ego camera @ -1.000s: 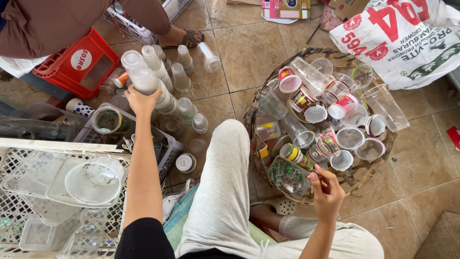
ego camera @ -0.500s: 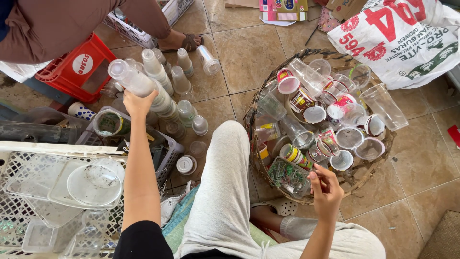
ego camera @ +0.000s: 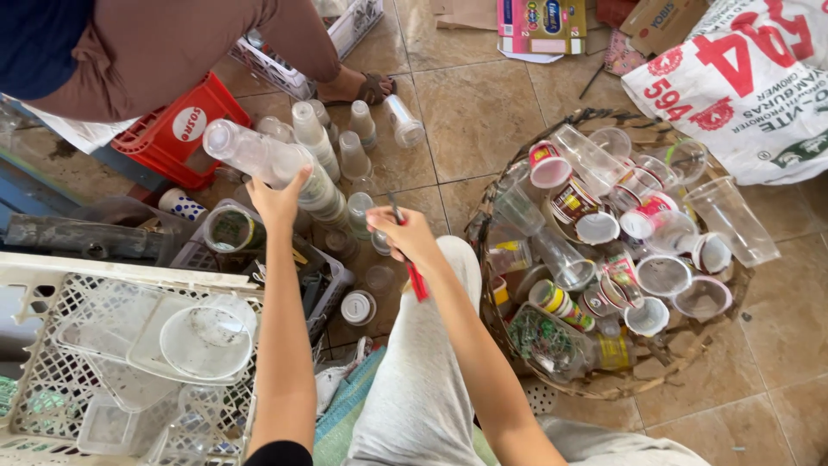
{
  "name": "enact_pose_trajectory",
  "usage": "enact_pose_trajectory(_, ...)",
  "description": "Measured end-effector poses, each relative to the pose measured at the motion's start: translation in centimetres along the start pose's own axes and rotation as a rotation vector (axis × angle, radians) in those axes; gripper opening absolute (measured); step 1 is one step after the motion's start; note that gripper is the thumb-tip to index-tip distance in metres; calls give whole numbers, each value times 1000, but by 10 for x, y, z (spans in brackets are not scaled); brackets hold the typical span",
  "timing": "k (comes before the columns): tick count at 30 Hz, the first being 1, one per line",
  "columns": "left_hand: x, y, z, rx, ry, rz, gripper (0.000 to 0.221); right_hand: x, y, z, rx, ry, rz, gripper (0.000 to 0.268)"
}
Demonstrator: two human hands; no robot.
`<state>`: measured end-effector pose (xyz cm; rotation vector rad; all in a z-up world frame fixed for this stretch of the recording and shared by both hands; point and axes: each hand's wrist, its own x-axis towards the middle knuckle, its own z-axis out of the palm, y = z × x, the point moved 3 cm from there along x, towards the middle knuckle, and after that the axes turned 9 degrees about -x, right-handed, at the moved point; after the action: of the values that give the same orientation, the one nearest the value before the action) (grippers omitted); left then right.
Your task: The person sits on the floor and uses a red utility knife to scrape and peel labels off clear plastic containers. They pick up containers from a basket, scrape the label area, and place the containers back into the basket.
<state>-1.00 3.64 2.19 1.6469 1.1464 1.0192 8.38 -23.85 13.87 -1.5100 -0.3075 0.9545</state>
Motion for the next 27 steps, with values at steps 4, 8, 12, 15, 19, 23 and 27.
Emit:
enact_pose_trajectory(4,-7,8,2,34,14,-35,105,88,30,48,-40,33,-18,32)
enact_pose_trajectory(8,-8,15,3,36,54,-43,108,154,62,75,-131,139,-4,33)
enact_pose_trajectory(12,-10,31,3,17,20,-79,107,167,72,75,-455,271,75,24)
enact_pose_trajectory(15,-10,26,4,34,50,-16,87,173,77,83,-415,257,97,27)
enact_pose_trajectory(19,-15,43,-3,49,83,62,79,165,79,85,-424,296,89,23)
enact_pose_trajectory(23,-18,60,-11,98,51,171,81,158,87,95,-306,358,47,22)
enact_pose_trajectory(27,-19,81,-19,328,-44,50,97,154,78,105,-346,344,60,23)
